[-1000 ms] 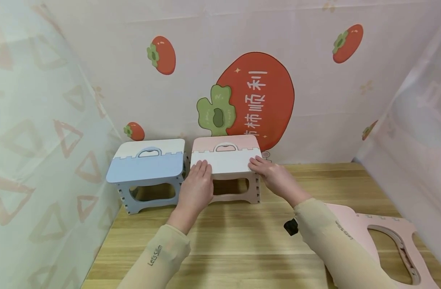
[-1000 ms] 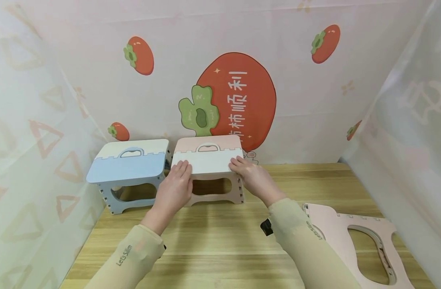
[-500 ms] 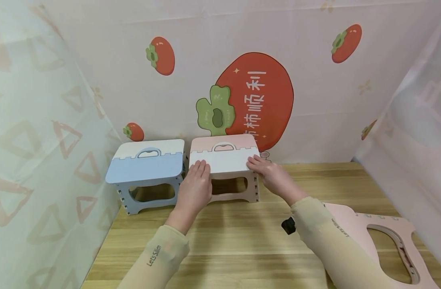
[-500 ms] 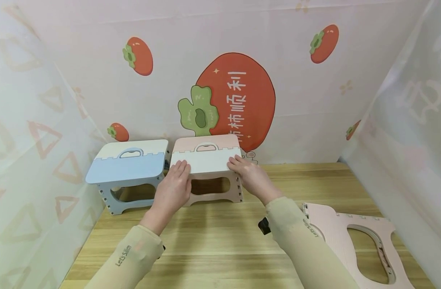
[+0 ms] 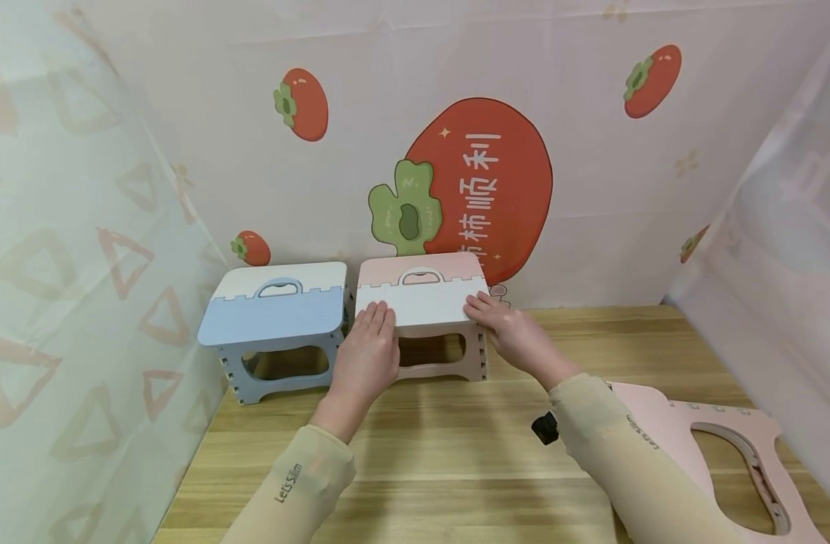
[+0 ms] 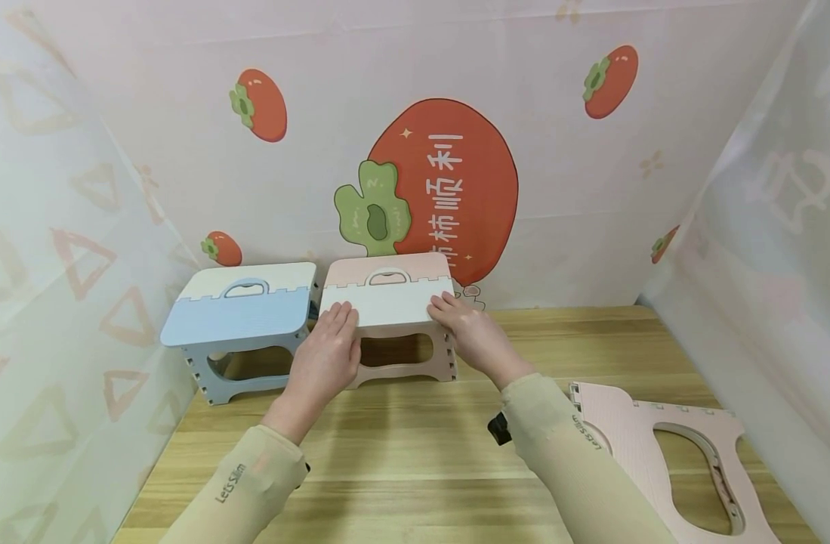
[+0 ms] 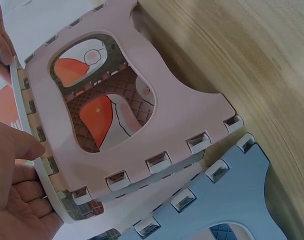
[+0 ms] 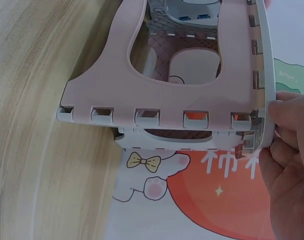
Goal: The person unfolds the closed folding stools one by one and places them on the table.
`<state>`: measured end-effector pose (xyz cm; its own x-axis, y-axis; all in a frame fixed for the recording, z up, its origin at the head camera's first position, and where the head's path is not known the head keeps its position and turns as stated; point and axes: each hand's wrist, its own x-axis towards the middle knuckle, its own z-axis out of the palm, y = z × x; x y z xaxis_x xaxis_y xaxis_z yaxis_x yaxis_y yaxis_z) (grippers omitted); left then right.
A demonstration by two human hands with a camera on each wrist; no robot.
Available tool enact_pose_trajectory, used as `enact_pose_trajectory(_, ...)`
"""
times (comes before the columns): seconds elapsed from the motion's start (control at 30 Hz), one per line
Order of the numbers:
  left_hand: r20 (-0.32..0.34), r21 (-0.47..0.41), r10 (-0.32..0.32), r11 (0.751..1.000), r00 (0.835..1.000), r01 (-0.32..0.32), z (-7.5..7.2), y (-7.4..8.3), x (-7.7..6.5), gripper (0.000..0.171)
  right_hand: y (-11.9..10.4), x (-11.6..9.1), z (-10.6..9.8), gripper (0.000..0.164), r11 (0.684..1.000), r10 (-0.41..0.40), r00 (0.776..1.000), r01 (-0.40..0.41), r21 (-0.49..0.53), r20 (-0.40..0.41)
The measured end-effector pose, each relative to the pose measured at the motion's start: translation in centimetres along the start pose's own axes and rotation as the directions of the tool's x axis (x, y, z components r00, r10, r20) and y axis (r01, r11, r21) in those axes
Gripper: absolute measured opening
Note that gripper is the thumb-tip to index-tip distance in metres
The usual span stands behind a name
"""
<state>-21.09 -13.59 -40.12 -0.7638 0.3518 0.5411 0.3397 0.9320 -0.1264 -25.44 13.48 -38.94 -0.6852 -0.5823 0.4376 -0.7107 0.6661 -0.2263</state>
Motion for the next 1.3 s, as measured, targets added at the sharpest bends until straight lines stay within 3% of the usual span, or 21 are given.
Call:
enact_pose_trajectory(0.23,0.049,-0.018,-0.006,1.000,0.999,0.006,-0.2,0.0,0.1,0.050,0.2,-0.4,-0.2,0.049,1.000,-0.007,0.999,0.007,0.005,0.044)
enact_pose_trajectory(0.47,0.162,-0.160,-0.088,0.981,0.983,0.114,-1.2,-0.1,0.3,0.048,0.2,-1.2,-0.8,0.062,1.000,0.007,0.989,-0.011,0.024,0.147)
enact_pose_trajectory(0.6,0.164,-0.203,-0.096,0.971,0.982,0.129,-1.2,-0.2,0.1,0.050,0.7,-2.1,-1.2,0.065,0.998,0.026,0.989,-0.034,0.054,0.143)
enact_pose_trajectory(0.73,0.125,-0.211,-0.078,0.972,0.989,0.103,-1.2,-0.2,-0.3,0.050,1.7,-3.6,-1.8,0.067,0.994,0.068,0.986,-0.080,0.072,0.150)
enact_pose_trajectory(0.9,0.075,-0.222,-0.021,0.974,0.997,0.037,-1.6,0.2,-1.1,0.047,3.0,-5.7,-2.8,0.069,0.986,0.134,0.970,-0.150,0.066,0.204)
enact_pose_trajectory(1.03,0.076,-0.237,0.024,0.971,0.997,-0.005,-2.2,0.9,-2.0,0.048,3.6,-7.4,-3.6,0.069,0.978,0.177,0.952,-0.198,0.064,0.249)
enact_pose_trajectory(1.13,0.096,-0.257,0.040,0.966,0.995,-0.014,-2.5,1.4,-2.7,0.049,4.1,-8.8,-4.3,0.069,0.970,0.218,0.937,-0.240,0.050,0.275)
enact_pose_trajectory(1.3,0.182,-0.304,0.028,0.952,0.983,0.029,-2.7,2.4,-4.0,0.052,5.2,-11.6,-5.4,0.075,0.946,0.301,0.900,-0.324,0.024,0.316)
